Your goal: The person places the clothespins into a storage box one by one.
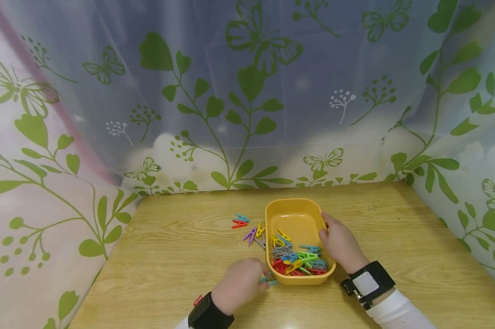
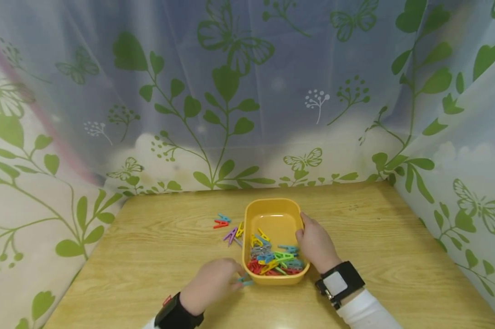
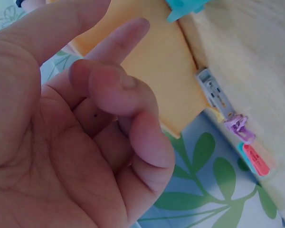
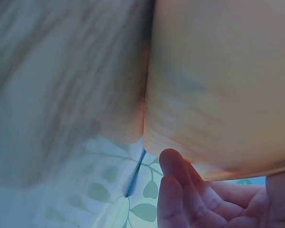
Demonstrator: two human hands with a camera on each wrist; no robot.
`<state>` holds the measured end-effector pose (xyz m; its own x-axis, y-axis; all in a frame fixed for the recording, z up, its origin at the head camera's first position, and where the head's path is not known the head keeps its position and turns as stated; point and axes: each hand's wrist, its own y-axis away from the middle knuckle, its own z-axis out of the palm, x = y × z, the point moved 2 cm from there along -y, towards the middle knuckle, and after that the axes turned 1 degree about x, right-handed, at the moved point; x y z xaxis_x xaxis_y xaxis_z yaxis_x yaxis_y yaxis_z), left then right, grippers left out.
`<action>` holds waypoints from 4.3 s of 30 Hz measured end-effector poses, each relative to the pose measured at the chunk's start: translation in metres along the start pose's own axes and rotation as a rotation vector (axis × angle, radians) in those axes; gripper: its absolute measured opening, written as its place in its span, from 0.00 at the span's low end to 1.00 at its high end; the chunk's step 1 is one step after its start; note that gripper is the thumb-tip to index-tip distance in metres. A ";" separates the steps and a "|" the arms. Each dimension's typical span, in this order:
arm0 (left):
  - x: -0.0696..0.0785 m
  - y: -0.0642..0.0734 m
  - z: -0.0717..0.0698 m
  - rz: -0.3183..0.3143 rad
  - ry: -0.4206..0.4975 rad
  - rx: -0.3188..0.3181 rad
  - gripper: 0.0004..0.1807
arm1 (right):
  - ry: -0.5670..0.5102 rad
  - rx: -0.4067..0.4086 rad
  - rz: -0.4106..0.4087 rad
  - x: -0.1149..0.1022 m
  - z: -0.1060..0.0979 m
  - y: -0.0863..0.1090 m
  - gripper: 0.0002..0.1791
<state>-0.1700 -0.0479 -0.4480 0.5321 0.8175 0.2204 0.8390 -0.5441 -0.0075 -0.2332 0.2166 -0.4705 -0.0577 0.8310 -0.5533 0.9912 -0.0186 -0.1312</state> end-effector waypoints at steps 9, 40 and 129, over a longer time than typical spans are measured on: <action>-0.002 -0.001 0.011 0.024 0.011 -0.032 0.06 | 0.005 0.004 -0.002 -0.001 0.000 0.000 0.31; -0.011 -0.005 0.020 0.067 -0.096 0.027 0.13 | 0.001 0.006 -0.006 0.001 0.000 -0.001 0.31; 0.028 -0.050 -0.012 0.186 -0.097 0.289 0.12 | 0.011 -0.005 -0.007 0.002 0.001 -0.002 0.31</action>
<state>-0.1982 0.0001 -0.4301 0.6756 0.7311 0.0953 0.7167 -0.6209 -0.3176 -0.2352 0.2175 -0.4723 -0.0632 0.8371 -0.5434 0.9913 -0.0102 -0.1309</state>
